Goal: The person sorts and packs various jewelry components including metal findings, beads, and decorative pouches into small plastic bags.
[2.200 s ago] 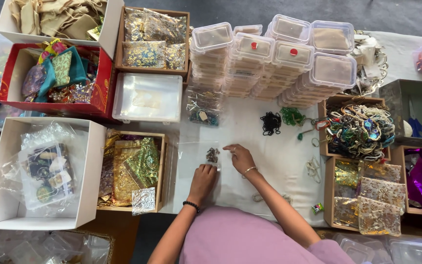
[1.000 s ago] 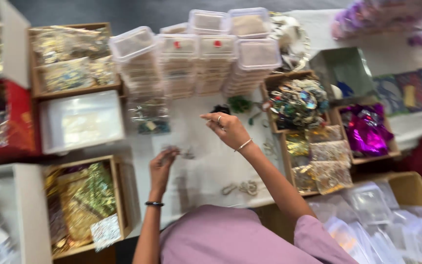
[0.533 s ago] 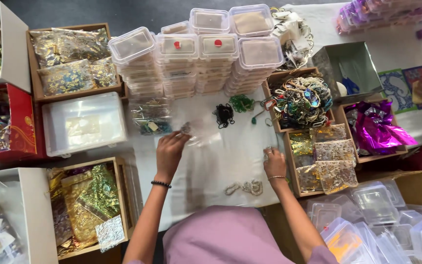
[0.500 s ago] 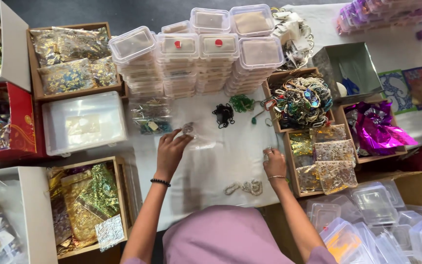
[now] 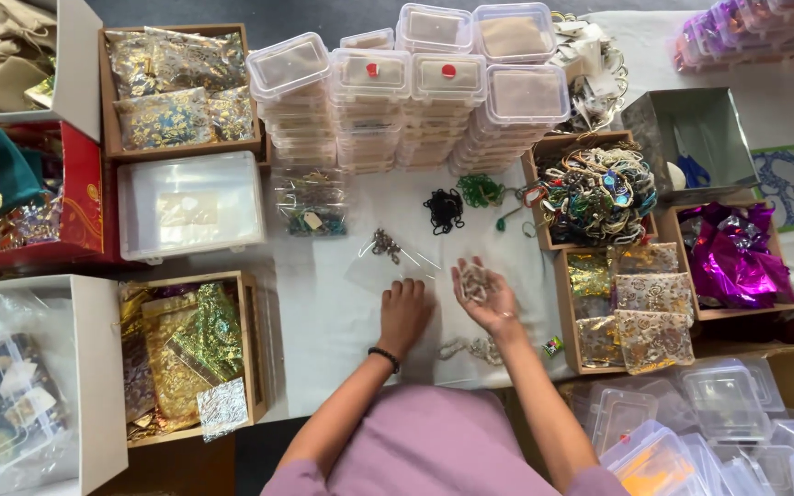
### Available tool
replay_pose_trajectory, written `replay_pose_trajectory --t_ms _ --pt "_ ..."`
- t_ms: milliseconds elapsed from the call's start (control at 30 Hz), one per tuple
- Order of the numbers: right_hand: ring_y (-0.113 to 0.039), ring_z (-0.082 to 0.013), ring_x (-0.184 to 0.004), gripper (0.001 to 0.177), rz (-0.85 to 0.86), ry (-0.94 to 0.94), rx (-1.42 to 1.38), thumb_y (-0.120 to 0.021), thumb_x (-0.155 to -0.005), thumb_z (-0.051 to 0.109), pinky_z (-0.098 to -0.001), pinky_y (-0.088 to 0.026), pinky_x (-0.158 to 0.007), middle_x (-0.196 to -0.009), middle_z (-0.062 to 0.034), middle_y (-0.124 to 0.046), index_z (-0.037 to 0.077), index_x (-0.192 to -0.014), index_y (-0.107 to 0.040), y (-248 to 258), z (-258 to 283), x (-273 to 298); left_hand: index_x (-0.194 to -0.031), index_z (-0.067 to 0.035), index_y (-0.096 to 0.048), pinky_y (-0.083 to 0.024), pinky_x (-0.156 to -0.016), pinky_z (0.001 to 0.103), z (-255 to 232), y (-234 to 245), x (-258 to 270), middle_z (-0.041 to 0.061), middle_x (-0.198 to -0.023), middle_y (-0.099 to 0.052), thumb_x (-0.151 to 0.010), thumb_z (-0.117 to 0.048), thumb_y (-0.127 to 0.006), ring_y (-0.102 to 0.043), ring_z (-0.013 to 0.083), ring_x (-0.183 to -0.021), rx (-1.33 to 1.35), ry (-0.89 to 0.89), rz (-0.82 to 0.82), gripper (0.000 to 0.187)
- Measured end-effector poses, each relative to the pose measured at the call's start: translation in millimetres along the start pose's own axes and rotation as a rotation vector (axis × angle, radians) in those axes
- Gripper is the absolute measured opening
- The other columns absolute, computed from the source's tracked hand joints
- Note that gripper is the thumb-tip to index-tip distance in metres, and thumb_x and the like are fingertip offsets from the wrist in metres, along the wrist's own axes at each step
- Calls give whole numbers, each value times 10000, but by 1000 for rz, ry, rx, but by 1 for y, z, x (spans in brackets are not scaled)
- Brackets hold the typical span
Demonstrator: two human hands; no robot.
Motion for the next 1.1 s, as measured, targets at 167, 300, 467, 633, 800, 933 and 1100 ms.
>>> replay_pose_trajectory --t_ms 167,300,467,633,800,933,1100 --pt "-535 -379 -1346 392 104 -41 -24 -593 -950 145 -513 -501 -1088 -1447 -156 -596 126 -1337 -651 -54 -30 37 -1030 -79 -630 -489 -812 422 24 -15 11 91 -999 -633 -790 -165 -679 -586 293 -974 -113 13 13 260" --pt "-538 -388 -1334 375 161 -19 94 -580 -945 195 -530 -478 -1082 -1424 -150 -614 126 -1308 -647 -39 -32 35 -951 -69 -663 -503 -820 426 44 -1 26 100 -959 -658 -829 -94 -648 -605 303 -955 -25 86 -25 125" --pt "-540 -358 -1364 387 -46 -108 250 -514 -1022 189 -466 -463 -1124 -1455 -154 -592 76 -1385 -588 24 -35 17 -849 -73 -731 -504 -792 425 38 45 24 92 -885 -689 -816 -111 -725 -614 311 -902 232 294 -44 51" --pt "-540 -390 -1343 463 -52 -240 385 -481 -1020 205 -459 -456 -1128 -1444 -232 -575 -22 -1418 -540 7 -73 23 -800 -64 -761 -513 -732 417 41 70 18 96 -828 -707 -766 -183 -819 -661 298 -819 441 498 -25 137" --pt "-543 -428 -1325 527 -98 -293 381 -458 -1039 271 -487 -455 -1135 -1394 -311 -566 -119 -1391 -503 9 -86 5 -912 -71 -788 -556 -712 388 51 55 27 113 -871 -736 -831 -182 -781 -726 282 -767 655 536 -100 138" --pt "-565 -423 -1301 533 -126 -237 366 -462 -1048 302 -486 -463 -1131 -1362 -286 -587 -113 -1382 -501 24 -85 -12 -932 -72 -785 -554 -720 404 43 66 28 121 -884 -730 -856 -171 -758 -711 302 -774 569 486 -101 128" --pt "-622 -397 -1164 584 -107 -263 359 -477 -1043 370 -486 -496 -1054 -1267 -268 -633 -124 -1352 -517 39 -92 -34 -962 -75 -775 -548 -717 404 36 64 29 108 -888 -723 -868 -118 -718 -699 297 -780 501 384 -81 118"
Point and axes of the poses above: each hand's wrist, its own x-axis away from the middle knuckle, its own y-axis out of the back of the hand, z = x × y, the point moved 3 cm from there along -x, towards the middle knuckle
